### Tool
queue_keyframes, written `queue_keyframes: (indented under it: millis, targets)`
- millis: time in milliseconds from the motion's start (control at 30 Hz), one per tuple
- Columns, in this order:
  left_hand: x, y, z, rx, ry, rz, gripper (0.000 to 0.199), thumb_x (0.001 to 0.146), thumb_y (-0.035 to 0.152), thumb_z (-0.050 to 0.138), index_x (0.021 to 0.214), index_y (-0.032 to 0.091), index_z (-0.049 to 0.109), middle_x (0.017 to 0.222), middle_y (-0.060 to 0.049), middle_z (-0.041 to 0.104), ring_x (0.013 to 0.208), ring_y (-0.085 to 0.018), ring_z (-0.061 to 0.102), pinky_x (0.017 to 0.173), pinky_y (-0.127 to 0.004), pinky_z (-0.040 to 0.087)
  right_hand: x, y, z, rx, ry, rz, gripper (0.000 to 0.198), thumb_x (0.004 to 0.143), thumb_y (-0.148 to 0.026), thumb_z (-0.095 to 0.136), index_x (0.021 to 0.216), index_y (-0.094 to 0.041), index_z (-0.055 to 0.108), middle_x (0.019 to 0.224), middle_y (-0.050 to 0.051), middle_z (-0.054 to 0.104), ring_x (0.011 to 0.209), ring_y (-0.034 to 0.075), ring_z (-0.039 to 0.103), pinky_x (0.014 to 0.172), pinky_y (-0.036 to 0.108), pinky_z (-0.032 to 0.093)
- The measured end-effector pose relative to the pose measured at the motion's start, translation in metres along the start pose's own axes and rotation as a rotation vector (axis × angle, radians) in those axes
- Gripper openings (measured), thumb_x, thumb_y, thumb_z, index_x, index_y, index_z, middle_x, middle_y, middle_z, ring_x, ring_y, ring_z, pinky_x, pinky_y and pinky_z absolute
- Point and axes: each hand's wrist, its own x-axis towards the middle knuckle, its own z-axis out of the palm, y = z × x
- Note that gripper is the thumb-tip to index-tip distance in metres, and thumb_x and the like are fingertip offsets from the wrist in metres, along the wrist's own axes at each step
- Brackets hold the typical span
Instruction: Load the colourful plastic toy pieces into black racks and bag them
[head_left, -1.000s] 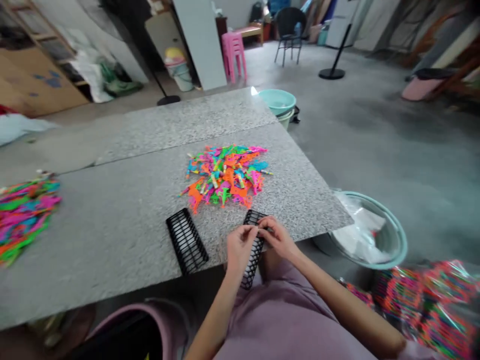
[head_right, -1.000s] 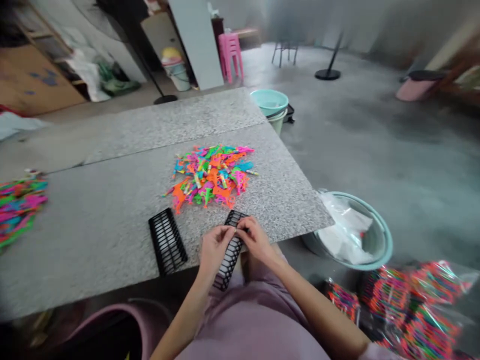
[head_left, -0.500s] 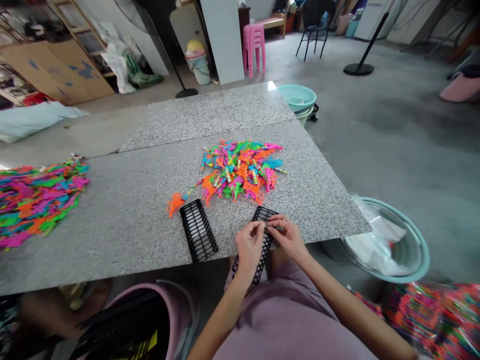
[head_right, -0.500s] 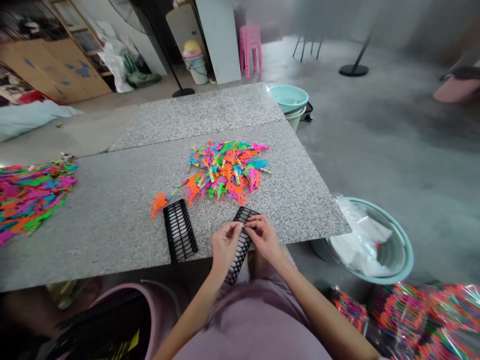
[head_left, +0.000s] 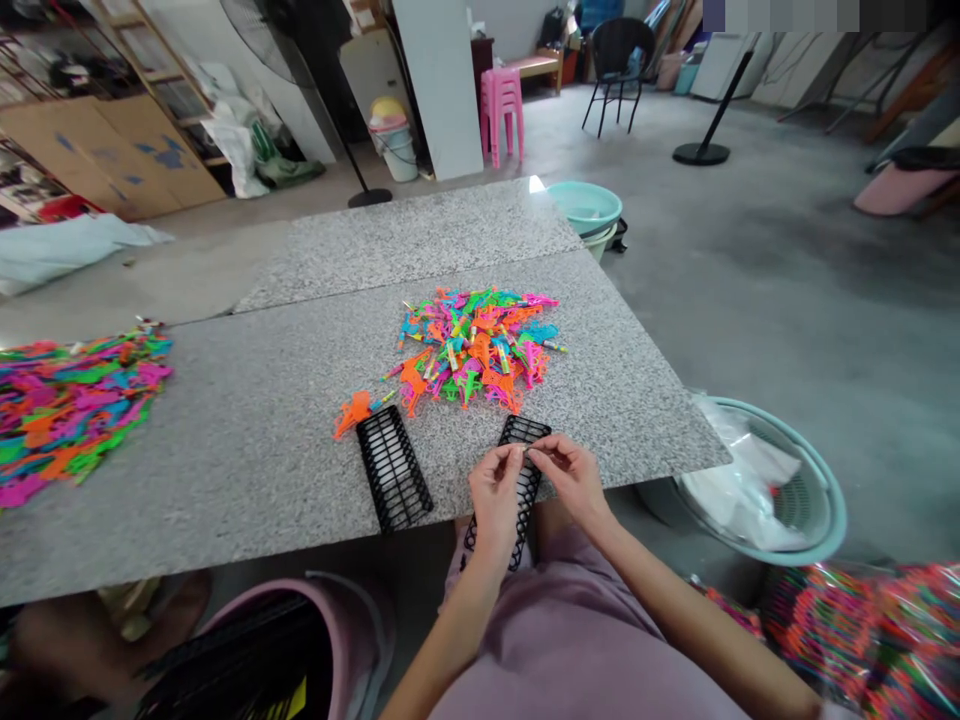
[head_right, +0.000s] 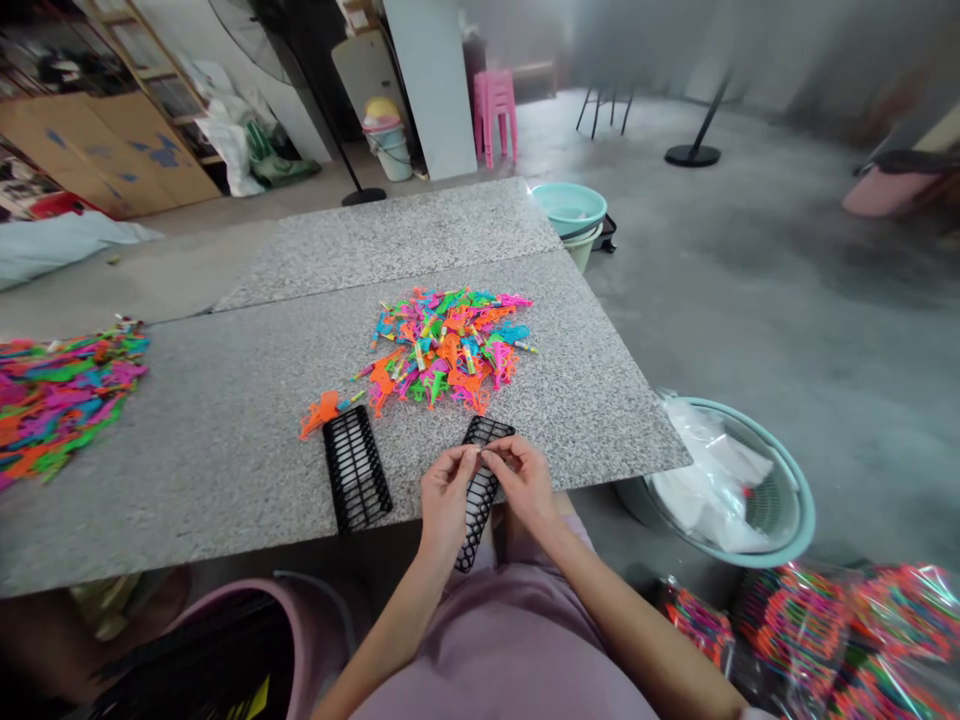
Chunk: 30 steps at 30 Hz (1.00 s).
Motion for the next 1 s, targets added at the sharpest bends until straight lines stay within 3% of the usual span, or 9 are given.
queue_keyframes:
  millis: [400,600,700,767,833,900,1000]
  targets:
    - [-0.005,0.005,0.004,0.224,0.002,0.252,0.023,0.087,0.038,0.064,0.096,0.019,0.076,0.096,-0.007,0.074,0.090,-0.020,0.068,0.087,-0.033,0.052,0.002,0.008,0.005,-0.029,0.027,0.018,0.023,0.084,-0.040,0.062,0.081,-0.018,0.063,0.076,0.003,0.063,0.071,0.016,0.056,0.068,0.029,0.046]
    - [-0.005,0.012,-0.003,0.394,-0.067,0.315,0.028,0.093,0.036,0.055,0.104,0.020,0.075,0.102,-0.008,0.074,0.093,-0.020,0.069,0.086,-0.032,0.055,0.001,-0.008,-0.004,-0.111,-0.100,-0.163,0.018,0.090,-0.035,0.057,0.080,-0.020,0.059,0.080,0.002,0.058,0.077,0.015,0.054,0.073,0.028,0.044]
    - [0.001,0.019,-0.035,0.537,-0.004,0.321,0.029,0.091,0.040,0.056,0.099,0.020,0.075,0.099,-0.008,0.074,0.095,-0.022,0.068,0.090,-0.036,0.054,-0.005,-0.011,-0.016,-0.134,-0.132,-0.194,0.015,0.091,-0.034,0.054,0.086,-0.021,0.059,0.089,0.004,0.061,0.085,0.017,0.056,0.079,0.030,0.046]
    - [0.006,0.019,-0.069,0.667,0.157,0.309,0.035,0.086,0.044,0.061,0.106,0.017,0.072,0.109,-0.013,0.069,0.110,-0.029,0.062,0.102,-0.048,0.045,-0.009,-0.007,-0.028,-0.141,-0.087,-0.172,0.016,0.090,-0.035,0.056,0.085,-0.020,0.059,0.097,0.007,0.063,0.091,0.019,0.058,0.082,0.032,0.047]
    - [0.009,0.014,-0.103,0.798,0.338,0.274,0.061,0.075,0.046,0.071,0.124,0.011,0.061,0.128,-0.022,0.057,0.130,-0.041,0.044,0.110,-0.065,0.027,-0.009,0.001,-0.036,-0.153,-0.030,-0.117,0.019,0.086,-0.036,0.060,0.078,-0.019,0.058,0.096,0.008,0.065,0.088,0.020,0.060,0.078,0.033,0.048]
    - [0.009,0.005,-0.127,0.896,0.434,0.237,0.082,0.066,0.046,0.077,0.134,0.008,0.050,0.140,-0.026,0.045,0.138,-0.048,0.029,0.110,-0.071,0.017,-0.006,0.006,-0.038,-0.177,0.001,-0.055,0.023,0.082,-0.038,0.064,0.072,-0.019,0.058,0.085,0.007,0.065,0.077,0.019,0.060,0.070,0.031,0.049]
    - [-0.001,-0.007,-0.142,0.966,0.453,0.217,0.077,0.072,0.042,0.073,0.137,0.012,0.044,0.141,-0.023,0.045,0.136,-0.043,0.036,0.109,-0.063,0.030,0.001,0.004,-0.031,-0.190,-0.014,-0.007,0.026,0.077,-0.041,0.068,0.069,-0.018,0.058,0.078,0.006,0.065,0.071,0.018,0.060,0.066,0.031,0.049]
